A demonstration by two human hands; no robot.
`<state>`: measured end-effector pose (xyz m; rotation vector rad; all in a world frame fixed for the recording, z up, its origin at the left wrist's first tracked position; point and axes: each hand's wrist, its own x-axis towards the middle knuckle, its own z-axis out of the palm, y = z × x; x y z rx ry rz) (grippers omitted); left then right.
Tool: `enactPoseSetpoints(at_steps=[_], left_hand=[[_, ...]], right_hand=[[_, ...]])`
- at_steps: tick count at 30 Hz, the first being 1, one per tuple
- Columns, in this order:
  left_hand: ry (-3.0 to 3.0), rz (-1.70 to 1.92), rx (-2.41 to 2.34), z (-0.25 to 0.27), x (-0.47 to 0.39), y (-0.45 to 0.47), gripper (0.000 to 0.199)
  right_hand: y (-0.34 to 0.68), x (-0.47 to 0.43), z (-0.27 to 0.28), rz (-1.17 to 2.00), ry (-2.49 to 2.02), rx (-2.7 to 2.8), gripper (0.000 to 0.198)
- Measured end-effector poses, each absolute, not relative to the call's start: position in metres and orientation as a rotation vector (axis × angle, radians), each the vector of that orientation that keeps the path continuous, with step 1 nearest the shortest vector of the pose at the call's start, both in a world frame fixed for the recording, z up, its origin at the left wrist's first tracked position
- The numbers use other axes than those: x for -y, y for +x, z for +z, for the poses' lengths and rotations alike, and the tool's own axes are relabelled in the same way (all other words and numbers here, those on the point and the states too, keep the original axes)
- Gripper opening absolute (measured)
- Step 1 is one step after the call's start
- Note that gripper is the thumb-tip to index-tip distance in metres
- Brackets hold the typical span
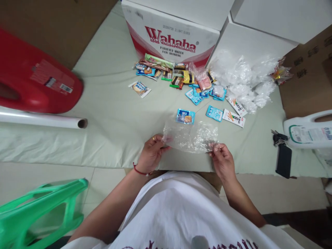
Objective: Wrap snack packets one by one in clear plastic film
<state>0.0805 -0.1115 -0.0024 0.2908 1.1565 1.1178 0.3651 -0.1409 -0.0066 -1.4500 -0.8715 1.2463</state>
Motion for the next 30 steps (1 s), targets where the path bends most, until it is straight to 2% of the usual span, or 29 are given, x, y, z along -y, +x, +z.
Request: enactPoseSetpoints(at_steps=[7,12,15,20,22,26,27,30], left_hand=[[0.257,1.106,-1.095,-0.006,0.109,0.071,0.037],[0.400,0.994,-1.274,-0.003,0.108,0.073,0.040],[0.623,0.913,-1.414,-0.001,0.108,0.068,0.038],[0.859,0.805,-1.501,-0.003,0.117,0.056,0.038],[0.881,0.786,-1.519,-0.005,0.125,0.053,0.041],[0.887,0.768,-1.561,-0.009,0.140,0.049,0.040],[0.885,0.770,-1.563,-0.010,0.143,0.048,0.039],[0.879,0.790,-1.548,-0.012,0.149,0.046,0.034]], right_hand=[[0.410,0.183,-0.001,1.463,-1.630,1.089,0.031],[0.426,0.163,0.040,1.036,-1.717,1.254,0.026],[0.420,0.133,0.063,0.898,-1.662,1.480,0.023],[0.377,0.041,0.056,0.615,-1.634,1.965,0.024],[0.349,0.005,0.041,0.598,-1.603,2.119,0.029],[0.292,-0.027,0.016,0.624,-1.673,2.409,0.072],[0.282,-0.027,0.013,0.625,-1.694,2.468,0.077],[0.268,-0.020,0.009,0.572,-1.799,2.514,0.066]])
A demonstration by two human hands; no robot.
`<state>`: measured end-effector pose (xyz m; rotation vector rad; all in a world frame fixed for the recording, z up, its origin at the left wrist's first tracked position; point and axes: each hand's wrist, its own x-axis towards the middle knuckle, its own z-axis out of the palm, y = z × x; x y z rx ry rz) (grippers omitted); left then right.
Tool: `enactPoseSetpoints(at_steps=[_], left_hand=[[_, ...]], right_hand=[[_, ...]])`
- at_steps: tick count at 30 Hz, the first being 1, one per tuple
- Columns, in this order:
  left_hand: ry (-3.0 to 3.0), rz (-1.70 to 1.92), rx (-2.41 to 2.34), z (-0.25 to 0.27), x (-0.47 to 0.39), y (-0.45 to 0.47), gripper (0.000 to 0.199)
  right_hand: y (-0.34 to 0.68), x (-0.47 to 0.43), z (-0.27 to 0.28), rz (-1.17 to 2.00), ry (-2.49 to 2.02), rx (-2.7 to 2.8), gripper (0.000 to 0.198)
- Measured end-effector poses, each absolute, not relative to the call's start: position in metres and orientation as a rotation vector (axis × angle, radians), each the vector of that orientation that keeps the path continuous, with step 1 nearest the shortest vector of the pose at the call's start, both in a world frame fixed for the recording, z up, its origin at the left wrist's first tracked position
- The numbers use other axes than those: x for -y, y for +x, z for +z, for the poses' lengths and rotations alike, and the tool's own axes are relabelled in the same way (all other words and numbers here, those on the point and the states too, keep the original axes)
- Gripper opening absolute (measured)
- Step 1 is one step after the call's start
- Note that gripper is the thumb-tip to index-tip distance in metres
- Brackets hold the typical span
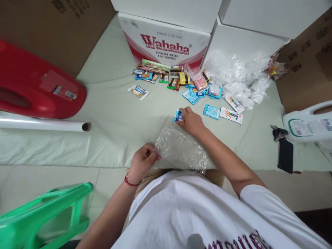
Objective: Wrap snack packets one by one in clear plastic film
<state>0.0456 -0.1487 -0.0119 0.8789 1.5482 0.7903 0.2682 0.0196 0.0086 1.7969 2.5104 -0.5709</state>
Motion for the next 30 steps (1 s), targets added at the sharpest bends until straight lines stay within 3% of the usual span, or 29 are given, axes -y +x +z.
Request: enactPoseSetpoints(at_steps=[6,8,12,16,20,24,30], left_hand=[[0.920,0.780,-1.591,-0.017,0.147,0.047,0.020],[0.988,0.778,-1.596,-0.019,0.146,0.049,0.014],[1.029,0.819,-1.579,-0.024,0.147,0.049,0.010],[0.966,0.870,-1.539,-0.027,0.148,0.048,0.012],[0.988,0.883,-1.550,-0.029,0.149,0.048,0.011],[1.036,0.871,-1.563,-0.031,0.151,0.047,0.009],[1.053,0.891,-1.563,-0.030,0.152,0.047,0.007]], right_hand=[[0.318,-0.030,0.018,-0.773,1.884,-2.440,0.028],[0.347,-0.042,0.024,-0.761,2.006,-2.386,0.024],[0.395,-0.065,0.029,-0.485,2.182,-2.282,0.033],[0.406,-0.076,0.027,-0.462,2.054,-2.231,0.040],[0.402,-0.083,0.033,-0.397,2.113,-2.083,0.063],[0.400,-0.093,0.044,-0.762,2.035,-1.999,0.040],[0.370,-0.110,0.038,-1.624,2.409,-2.102,0.052]])
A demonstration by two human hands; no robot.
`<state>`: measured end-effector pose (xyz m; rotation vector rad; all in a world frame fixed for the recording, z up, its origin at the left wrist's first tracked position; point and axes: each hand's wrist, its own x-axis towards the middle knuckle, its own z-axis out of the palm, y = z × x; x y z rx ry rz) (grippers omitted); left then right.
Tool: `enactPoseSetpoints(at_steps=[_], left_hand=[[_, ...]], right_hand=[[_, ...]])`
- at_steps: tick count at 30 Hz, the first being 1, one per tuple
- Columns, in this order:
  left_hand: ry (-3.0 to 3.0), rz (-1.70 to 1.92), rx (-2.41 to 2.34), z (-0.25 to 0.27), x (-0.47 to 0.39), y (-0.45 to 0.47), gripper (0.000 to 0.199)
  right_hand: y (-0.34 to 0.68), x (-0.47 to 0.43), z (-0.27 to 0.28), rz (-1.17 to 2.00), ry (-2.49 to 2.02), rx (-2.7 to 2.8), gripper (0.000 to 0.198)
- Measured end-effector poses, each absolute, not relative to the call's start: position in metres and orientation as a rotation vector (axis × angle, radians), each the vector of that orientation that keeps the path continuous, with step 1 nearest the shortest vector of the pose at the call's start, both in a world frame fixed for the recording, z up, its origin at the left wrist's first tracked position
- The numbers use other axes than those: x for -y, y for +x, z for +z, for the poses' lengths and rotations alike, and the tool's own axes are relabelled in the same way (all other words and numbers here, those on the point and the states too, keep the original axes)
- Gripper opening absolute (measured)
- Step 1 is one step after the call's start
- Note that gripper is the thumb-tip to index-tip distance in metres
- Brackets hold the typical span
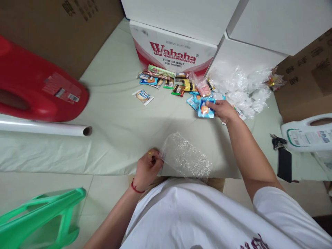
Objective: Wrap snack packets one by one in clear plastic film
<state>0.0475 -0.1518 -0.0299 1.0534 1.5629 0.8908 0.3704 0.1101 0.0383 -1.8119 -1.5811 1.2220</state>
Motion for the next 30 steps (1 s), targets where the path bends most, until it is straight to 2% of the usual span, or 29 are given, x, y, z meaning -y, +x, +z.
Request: enactPoseSetpoints(at_steps=[5,7,9,14,21,26,28,30], left_hand=[[1.077,0.906,-1.583,-0.033,0.154,0.047,0.005],[1.105,0.917,-1.595,-0.035,0.154,0.047,0.004],[1.130,0.930,-1.601,-0.037,0.155,0.047,0.003],[1.196,0.938,-1.620,-0.040,0.158,0.047,0.003],[1.298,0.975,-1.611,-0.040,0.159,0.045,0.007],[1.325,1.008,-1.589,-0.040,0.161,0.044,0.009],[1.333,1.010,-1.575,-0.040,0.161,0.043,0.009],[1.342,1.010,-1.569,-0.039,0.161,0.043,0.009]], right_hand=[[0.377,-0.140,0.022,0.454,-1.805,1.524,0.045],[0.387,-0.150,0.014,0.234,-1.900,1.597,0.054],[0.394,-0.154,0.007,0.170,-2.021,1.700,0.060],[0.411,-0.153,0.007,0.134,-2.012,1.898,0.036],[0.485,-0.179,0.047,-0.215,-2.023,1.563,0.032],[0.507,-0.192,0.055,-0.148,-2.327,1.390,0.044],[0.497,-0.180,0.050,-0.250,-2.246,1.479,0.054],[0.479,-0.162,0.041,-0.346,-2.111,1.676,0.051]])
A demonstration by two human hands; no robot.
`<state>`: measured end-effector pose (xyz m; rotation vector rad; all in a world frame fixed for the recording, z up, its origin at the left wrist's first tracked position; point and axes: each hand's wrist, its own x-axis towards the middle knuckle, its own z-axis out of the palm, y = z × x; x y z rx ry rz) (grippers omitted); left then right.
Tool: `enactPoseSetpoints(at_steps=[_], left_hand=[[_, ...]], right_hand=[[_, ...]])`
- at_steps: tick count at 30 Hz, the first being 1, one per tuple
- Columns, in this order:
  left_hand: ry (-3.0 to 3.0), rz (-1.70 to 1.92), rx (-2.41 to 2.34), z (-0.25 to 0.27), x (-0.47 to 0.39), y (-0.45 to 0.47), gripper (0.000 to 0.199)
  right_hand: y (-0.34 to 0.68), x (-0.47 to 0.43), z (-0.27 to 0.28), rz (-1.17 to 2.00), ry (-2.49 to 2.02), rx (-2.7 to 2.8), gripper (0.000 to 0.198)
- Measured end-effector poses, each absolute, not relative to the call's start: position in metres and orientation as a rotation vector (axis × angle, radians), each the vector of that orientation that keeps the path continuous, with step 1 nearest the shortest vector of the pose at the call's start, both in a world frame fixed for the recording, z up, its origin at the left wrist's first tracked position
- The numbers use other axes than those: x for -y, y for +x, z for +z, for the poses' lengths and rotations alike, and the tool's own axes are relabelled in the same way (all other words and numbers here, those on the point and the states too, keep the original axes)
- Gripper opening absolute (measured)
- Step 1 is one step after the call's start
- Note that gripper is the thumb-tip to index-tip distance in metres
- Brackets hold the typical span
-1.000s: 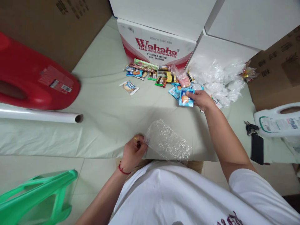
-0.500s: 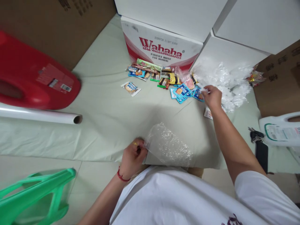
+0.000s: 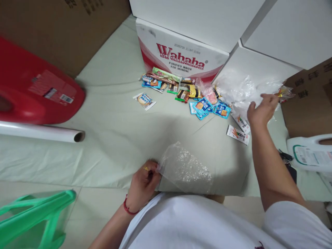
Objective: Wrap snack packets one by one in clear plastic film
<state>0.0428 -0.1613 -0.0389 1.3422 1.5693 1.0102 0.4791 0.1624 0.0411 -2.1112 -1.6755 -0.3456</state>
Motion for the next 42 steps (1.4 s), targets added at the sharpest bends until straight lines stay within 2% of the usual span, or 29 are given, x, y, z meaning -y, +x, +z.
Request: enactPoseSetpoints(at_steps=[3,6,10,14,21,26,29,33,37,42], left_hand=[[1.359,1.016,-1.571,-0.037,0.161,0.042,0.008],[1.380,1.023,-1.567,-0.035,0.160,0.042,0.008],[1.384,1.011,-1.568,-0.036,0.161,0.042,0.006],[1.370,1.013,-1.567,-0.040,0.164,0.041,0.007],[1.371,1.037,-1.547,-0.042,0.165,0.041,0.010],[1.368,1.033,-1.554,-0.043,0.165,0.041,0.008],[1.378,1.025,-1.561,-0.041,0.164,0.042,0.007],[1.388,1.026,-1.561,-0.036,0.162,0.042,0.010],[1.390,1.020,-1.556,-0.037,0.162,0.042,0.008],[1.388,1.029,-1.536,-0.041,0.164,0.040,0.008]], right_hand=[[0.443,-0.141,0.021,-0.104,-2.100,2.019,0.039],[0.408,-0.136,0.001,0.104,-2.201,2.144,0.046],[0.372,-0.141,-0.006,0.107,-2.281,2.126,0.050],[0.364,-0.140,0.002,0.144,-2.177,2.194,0.046],[0.426,-0.140,0.010,-0.011,-2.576,1.774,0.043],[0.445,-0.148,0.010,-0.127,-2.520,1.712,0.047],[0.439,-0.161,0.005,-0.063,-2.506,1.750,0.048],[0.431,-0.186,0.002,0.038,-2.483,1.854,0.060],[0.420,-0.187,0.008,0.052,-2.553,1.986,0.045],[0.404,-0.145,0.026,-0.007,-2.619,2.211,0.035]])
